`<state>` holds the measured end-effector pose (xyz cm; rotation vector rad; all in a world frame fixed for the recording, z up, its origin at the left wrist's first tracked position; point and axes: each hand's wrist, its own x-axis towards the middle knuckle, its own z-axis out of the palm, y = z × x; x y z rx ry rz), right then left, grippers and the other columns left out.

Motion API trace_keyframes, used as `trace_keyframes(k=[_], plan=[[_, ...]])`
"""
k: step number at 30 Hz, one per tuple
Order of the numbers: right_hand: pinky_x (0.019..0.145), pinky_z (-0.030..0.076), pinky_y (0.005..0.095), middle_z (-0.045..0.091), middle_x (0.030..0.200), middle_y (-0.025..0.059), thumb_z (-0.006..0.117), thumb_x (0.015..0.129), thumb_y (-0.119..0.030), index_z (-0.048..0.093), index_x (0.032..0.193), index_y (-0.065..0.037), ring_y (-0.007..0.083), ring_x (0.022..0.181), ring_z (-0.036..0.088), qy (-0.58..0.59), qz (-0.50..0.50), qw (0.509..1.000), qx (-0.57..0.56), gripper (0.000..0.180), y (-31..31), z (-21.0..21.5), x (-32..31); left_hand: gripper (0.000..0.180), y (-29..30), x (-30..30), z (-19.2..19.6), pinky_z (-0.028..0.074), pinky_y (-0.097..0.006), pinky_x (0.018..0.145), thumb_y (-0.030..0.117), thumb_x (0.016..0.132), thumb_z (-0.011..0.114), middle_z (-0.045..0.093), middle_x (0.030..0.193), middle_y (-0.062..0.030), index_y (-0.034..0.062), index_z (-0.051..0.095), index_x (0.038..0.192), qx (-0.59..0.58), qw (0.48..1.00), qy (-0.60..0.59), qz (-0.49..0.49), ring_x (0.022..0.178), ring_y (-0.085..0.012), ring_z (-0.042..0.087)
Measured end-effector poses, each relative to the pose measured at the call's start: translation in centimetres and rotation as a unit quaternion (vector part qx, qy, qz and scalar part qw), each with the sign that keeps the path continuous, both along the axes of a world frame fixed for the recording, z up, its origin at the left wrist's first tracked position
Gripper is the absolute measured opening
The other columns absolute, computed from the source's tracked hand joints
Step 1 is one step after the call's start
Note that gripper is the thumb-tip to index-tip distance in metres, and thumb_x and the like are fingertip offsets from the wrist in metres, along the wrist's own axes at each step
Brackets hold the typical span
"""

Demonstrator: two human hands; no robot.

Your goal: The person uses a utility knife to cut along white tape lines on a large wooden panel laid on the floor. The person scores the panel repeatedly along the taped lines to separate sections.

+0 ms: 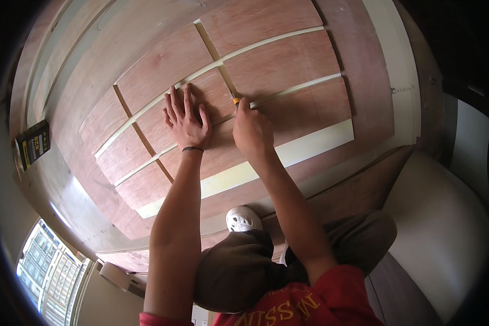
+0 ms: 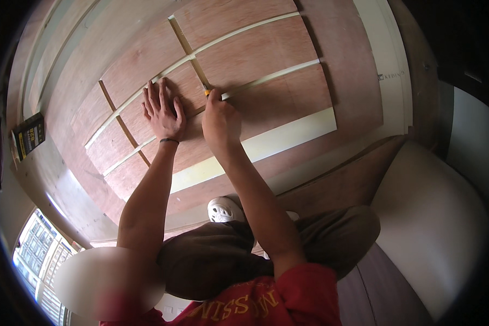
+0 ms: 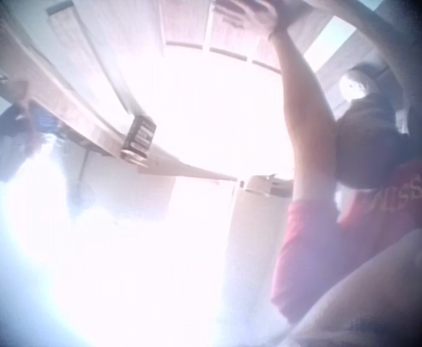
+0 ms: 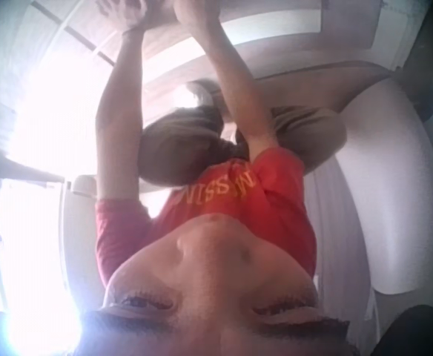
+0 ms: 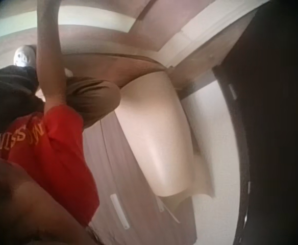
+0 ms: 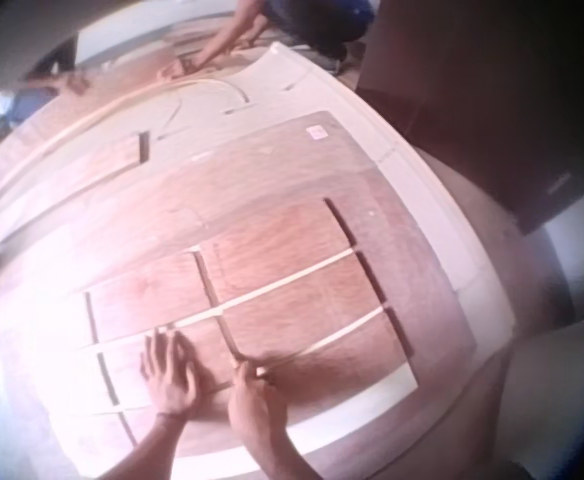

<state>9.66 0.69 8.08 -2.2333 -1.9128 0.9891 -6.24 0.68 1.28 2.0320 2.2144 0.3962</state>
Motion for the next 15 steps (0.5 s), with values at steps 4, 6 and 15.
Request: trace_keyframes(k=[4, 6, 15], plan=[[0.062, 0.06, 0.0401, 0.07, 0.076, 0.019, 0.059, 0.093, -0.011, 0.052, 0.106, 0.0, 0.0331, 0.073, 0.073, -0.002, -0.01, 1.0, -0.014, 0.018, -0.6, 0.2, -0.1, 0.061, -0.1, 0.0, 0.2, 0.016, -0.055, 0.119, 0.038, 0.095, 0.05, 0.027, 0.163, -0.0127, 0.026, 0.037, 0.154, -0.004, 1.0, -0.002, 0.004, 0.151, -0.0349, 0.021], [0.061, 0.06, 0.0408, 0.07, 0.074, 0.019, 0.058, 0.094, -0.01, 0.052, 0.104, 0.0, 0.0331, 0.072, 0.073, -0.004, -0.015, 1.0, -0.004, 0.016, -1.4, -0.1, 0.1, 0.061, -0.1, 0.1, 0.2, 0.016, -0.055, 0.119, 0.037, 0.097, 0.048, 0.028, 0.162, -0.012, 0.0259, 0.036, 0.155, -0.001, 1.0, 0.003, 0.003, 0.151, -0.0347, 0.022], [0.057, 0.059, 0.0424, 0.068, 0.068, 0.0191, 0.056, 0.093, -0.009, 0.052, 0.101, 0.0, 0.034, 0.066, 0.072, -0.004, -0.008, 0.999, 0.034, 0.013, -2.7, -0.9, 0.4, 0.062, 0.1, -0.1, 0.1, 0.015, -0.055, 0.12, 0.04, 0.094, 0.052, 0.026, 0.163, -0.0137, 0.0265, 0.039, 0.154, -0.01, 1.0, -0.003, 0.006, 0.151, -0.0361, 0.02]])
